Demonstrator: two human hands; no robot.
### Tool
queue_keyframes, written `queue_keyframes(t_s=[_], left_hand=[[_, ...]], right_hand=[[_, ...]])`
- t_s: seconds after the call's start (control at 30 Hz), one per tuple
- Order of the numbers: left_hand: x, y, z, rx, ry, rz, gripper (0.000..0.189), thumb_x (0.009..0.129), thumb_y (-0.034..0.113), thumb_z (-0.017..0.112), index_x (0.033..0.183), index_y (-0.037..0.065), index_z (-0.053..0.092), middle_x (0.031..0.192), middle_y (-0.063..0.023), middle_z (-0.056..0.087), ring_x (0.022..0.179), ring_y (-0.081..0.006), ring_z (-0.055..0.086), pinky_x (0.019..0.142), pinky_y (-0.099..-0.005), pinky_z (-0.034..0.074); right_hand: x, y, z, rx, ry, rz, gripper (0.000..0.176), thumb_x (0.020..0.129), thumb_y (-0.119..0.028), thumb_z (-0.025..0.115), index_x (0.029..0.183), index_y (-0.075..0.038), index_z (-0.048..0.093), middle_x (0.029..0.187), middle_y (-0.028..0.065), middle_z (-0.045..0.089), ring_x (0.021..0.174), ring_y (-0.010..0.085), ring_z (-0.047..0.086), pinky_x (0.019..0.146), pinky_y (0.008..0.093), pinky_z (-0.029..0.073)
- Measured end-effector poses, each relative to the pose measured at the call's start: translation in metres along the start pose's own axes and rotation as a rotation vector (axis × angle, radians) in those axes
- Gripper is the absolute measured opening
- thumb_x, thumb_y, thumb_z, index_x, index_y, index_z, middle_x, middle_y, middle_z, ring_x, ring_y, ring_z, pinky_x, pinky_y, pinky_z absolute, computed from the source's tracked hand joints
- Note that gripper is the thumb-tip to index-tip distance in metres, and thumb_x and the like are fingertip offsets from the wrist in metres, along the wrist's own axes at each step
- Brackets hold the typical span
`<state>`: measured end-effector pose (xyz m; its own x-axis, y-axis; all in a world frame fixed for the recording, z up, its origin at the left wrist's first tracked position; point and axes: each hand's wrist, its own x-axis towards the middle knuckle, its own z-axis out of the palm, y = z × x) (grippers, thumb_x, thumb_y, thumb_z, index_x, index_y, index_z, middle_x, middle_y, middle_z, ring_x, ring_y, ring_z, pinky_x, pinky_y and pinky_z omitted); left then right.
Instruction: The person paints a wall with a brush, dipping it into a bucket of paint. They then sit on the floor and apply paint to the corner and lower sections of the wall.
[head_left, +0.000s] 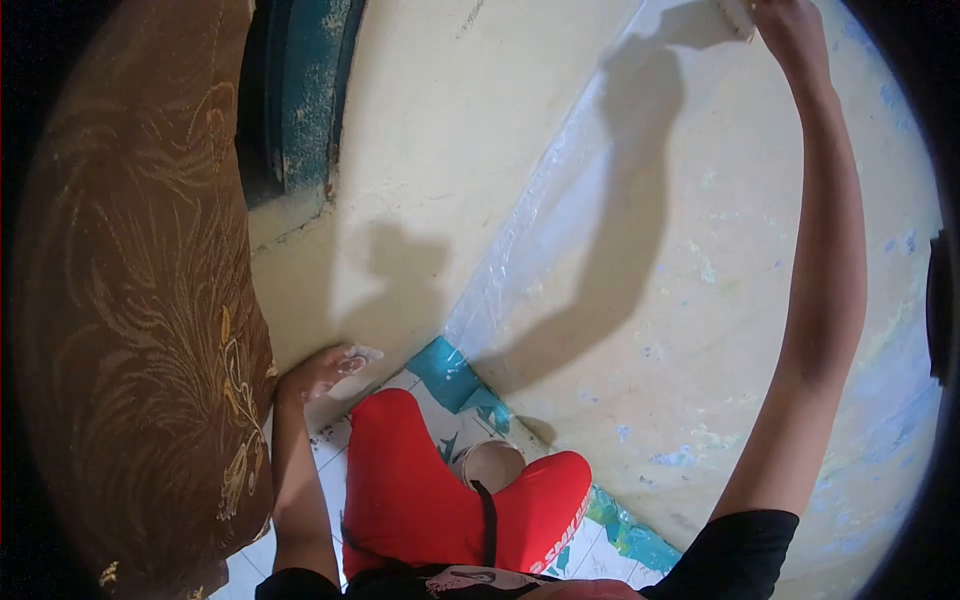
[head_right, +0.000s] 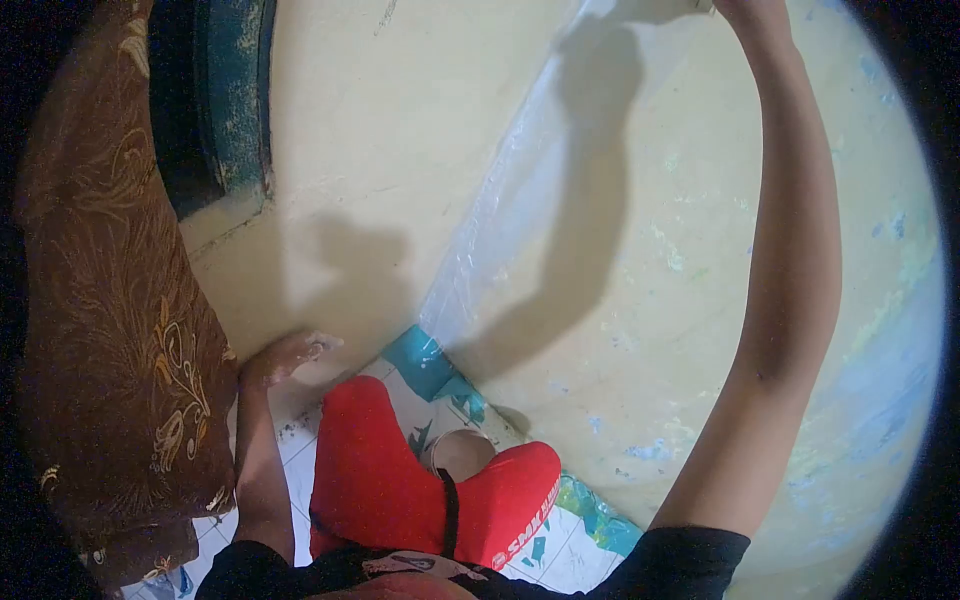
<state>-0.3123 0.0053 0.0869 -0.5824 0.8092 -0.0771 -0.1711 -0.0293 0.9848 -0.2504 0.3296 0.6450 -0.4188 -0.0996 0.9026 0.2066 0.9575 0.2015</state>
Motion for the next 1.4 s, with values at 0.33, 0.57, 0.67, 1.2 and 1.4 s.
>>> queue_keyframes(t_s=[0.33, 0.57, 0.67, 1.2, 1.4], left_hand=[[-0.005, 0.008, 0.008, 0.147, 0.042, 0.081, 0.031, 0.092, 0.020, 0.051, 0.119, 0.004, 0.052, 0.115, -0.0037, 0.054, 0.105, -0.0132, 0.047, 0.093, -0.0274, 0.034], [-0.005, 0.011, 0.011, 0.177, 0.025, 0.063, 0.032, 0.091, 0.017, 0.053, 0.119, 0.004, 0.052, 0.112, -0.0052, 0.055, 0.105, -0.0129, 0.047, 0.092, -0.0266, 0.035], [-0.001, 0.006, 0.008, 0.197, 0.005, 0.069, 0.032, 0.090, 0.017, 0.054, 0.119, 0.004, 0.052, 0.113, -0.0047, 0.055, 0.105, -0.0118, 0.047, 0.092, -0.0254, 0.034], [-0.003, 0.004, 0.007, 0.061, -0.013, 0.030, 0.032, 0.091, 0.018, 0.052, 0.119, 0.003, 0.051, 0.117, -0.0047, 0.054, 0.102, -0.0090, 0.048, 0.091, -0.0236, 0.035], [0.001, -0.017, -0.001, 0.240, 0.060, 0.011, 0.038, 0.090, 0.024, 0.054, 0.121, 0.004, 0.048, 0.115, -0.0082, 0.054, 0.103, -0.0125, 0.049, 0.090, -0.0263, 0.036]], right_hand=[[-0.069, 0.070, 0.133, -0.200, -0.142, -0.672, 0.006, 0.081, -0.014, 0.048, 0.083, -0.013, 0.054, 0.084, 0.0111, 0.058, 0.075, 0.0298, 0.060, 0.062, 0.0431, 0.047], [-0.302, -0.020, 0.168, 0.088, -0.869, -0.676, 0.017, 0.081, -0.019, 0.053, 0.086, -0.006, 0.062, 0.095, 0.0203, 0.058, 0.076, 0.0339, 0.061, 0.069, 0.0445, 0.050], [-0.315, -0.039, 0.175, 0.311, -0.804, -0.450, 0.016, 0.079, -0.017, 0.054, 0.082, -0.006, 0.064, 0.086, 0.0201, 0.060, 0.071, 0.0349, 0.061, 0.068, 0.0435, 0.049], [0.042, 0.032, 0.040, -0.051, -0.054, -0.193, 0.028, 0.083, -0.033, 0.054, 0.089, -0.008, 0.066, 0.078, 0.0182, 0.063, 0.075, 0.0345, 0.062, 0.066, 0.0396, 0.048], [0.083, 0.055, 0.035, -0.259, 0.290, -0.476, 0.021, 0.086, -0.024, 0.051, 0.093, -0.010, 0.065, 0.081, 0.0178, 0.063, 0.077, 0.0372, 0.059, 0.068, 0.0423, 0.048]])
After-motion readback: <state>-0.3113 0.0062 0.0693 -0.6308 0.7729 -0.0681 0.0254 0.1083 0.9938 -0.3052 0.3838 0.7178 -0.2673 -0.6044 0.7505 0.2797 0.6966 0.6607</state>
